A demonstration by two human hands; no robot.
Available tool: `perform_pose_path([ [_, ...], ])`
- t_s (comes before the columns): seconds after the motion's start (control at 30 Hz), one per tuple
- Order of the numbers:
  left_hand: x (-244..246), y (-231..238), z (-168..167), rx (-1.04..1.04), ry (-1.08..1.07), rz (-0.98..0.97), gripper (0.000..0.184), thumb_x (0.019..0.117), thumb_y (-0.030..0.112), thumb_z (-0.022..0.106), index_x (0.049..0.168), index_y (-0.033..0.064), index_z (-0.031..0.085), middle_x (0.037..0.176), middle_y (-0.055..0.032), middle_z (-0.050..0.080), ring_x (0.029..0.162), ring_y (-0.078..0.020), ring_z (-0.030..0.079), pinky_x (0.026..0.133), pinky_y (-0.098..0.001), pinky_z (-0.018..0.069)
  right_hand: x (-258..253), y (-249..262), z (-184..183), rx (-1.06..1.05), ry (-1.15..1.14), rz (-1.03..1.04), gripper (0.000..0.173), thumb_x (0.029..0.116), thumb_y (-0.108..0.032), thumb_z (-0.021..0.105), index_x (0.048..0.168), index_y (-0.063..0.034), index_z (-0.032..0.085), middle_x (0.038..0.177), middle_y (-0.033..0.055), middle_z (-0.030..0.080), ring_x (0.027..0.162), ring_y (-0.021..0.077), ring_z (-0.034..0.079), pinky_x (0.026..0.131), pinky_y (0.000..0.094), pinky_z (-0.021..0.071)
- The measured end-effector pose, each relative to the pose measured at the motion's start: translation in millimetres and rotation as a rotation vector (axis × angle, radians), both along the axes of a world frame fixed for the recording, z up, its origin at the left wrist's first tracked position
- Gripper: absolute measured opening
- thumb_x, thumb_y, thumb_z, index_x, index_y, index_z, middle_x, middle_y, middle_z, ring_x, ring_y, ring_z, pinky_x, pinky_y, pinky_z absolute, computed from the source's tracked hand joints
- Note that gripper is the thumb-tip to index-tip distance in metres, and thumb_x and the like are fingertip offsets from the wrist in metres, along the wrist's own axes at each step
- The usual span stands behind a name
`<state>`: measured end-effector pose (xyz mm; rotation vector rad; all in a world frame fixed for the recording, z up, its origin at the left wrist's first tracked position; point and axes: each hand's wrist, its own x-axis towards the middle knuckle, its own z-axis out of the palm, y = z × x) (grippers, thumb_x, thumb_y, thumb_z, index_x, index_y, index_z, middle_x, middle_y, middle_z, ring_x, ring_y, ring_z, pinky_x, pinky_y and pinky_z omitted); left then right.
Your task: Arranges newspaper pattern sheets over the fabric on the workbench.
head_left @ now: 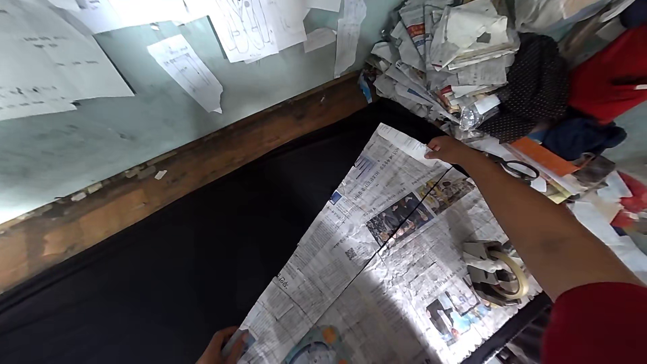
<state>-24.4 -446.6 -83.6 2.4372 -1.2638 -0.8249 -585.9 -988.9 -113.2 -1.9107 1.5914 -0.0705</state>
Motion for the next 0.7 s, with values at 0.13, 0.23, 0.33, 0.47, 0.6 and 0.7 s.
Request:
perform_pose_path([
  [0.13, -1, -1, 3, 0.026, 0.015, 0.012, 0.037, 0.096, 0.029, 0.07, 0.118, -0.0003, 0.067, 0.096, -0.0183, 0.072, 0.085, -0.0318, 0.07, 0.079, -0.0568, 0.0558, 1, 1, 0, 0.023, 0.019, -0.018, 0.041, 0.0943, -0.015, 0.075, 0.126, 0.0072, 0.06, 0.118, 0.0299, 0.065, 0.11, 0.0433, 0.065, 0.101, 0.0621, 0.048],
  [0.23, -2, 0, 2, 0.021, 0.009, -0.001, 0.036, 0.0958, 0.028, 0.071, 0.118, 0.0002, 0.067, 0.096, -0.0181, 0.072, 0.084, -0.0316, 0.07, 0.078, -0.0565, 0.0559, -1, 2, -2, 0.01, 0.038, -0.023, 0.04, 0.0951, -0.016, 0.074, 0.126, 0.006, 0.061, 0.118, 0.029, 0.066, 0.11, 0.0431, 0.065, 0.1, 0.0629, 0.048],
  [0.33, -3, -1, 6, 0.025, 0.001, -0.012, 0.037, 0.0955, 0.027, 0.071, 0.119, -0.0005, 0.067, 0.096, -0.0201, 0.072, 0.086, -0.0351, 0.07, 0.08, -0.0605, 0.0551, 7, 13, 12, 0.021, 0.011, -0.034, 0.04, 0.0954, -0.012, 0.073, 0.127, 0.0076, 0.06, 0.12, 0.0314, 0.064, 0.112, 0.0453, 0.063, 0.101, 0.0633, 0.0472],
  [0.47, -2, 0, 6, 0.026, -0.001, -0.017, 0.036, 0.0952, 0.026, 0.071, 0.119, -0.0014, 0.067, 0.095, -0.0205, 0.071, 0.085, -0.0366, 0.069, 0.079, -0.0618, 0.0543, 11, 18, 24, 0.049, 0.009, -0.026, 0.039, 0.0963, -0.011, 0.072, 0.128, 0.0086, 0.058, 0.121, 0.0318, 0.063, 0.113, 0.0446, 0.062, 0.102, 0.0614, 0.0466],
  [0.6, -4, 0, 5, 0.025, -0.017, -0.012, 0.037, 0.0956, 0.027, 0.071, 0.119, -0.001, 0.067, 0.095, -0.0203, 0.072, 0.085, -0.0363, 0.07, 0.079, -0.0616, 0.0545, 14, 19, 27, 0.052, 0.014, -0.035, 0.039, 0.0967, -0.011, 0.071, 0.128, 0.0084, 0.058, 0.121, 0.0316, 0.063, 0.113, 0.0442, 0.062, 0.102, 0.0611, 0.0465],
  [0.7, -5, 1, 5, 0.022, -0.021, -0.005, 0.037, 0.0956, 0.027, 0.071, 0.12, -0.0002, 0.066, 0.097, -0.0196, 0.072, 0.086, -0.0355, 0.07, 0.08, -0.0611, 0.0548, 14, 20, 25, 0.036, 0.012, -0.05, 0.039, 0.0964, -0.013, 0.072, 0.128, 0.0069, 0.059, 0.12, 0.0303, 0.064, 0.112, 0.0428, 0.063, 0.102, 0.0606, 0.0471],
])
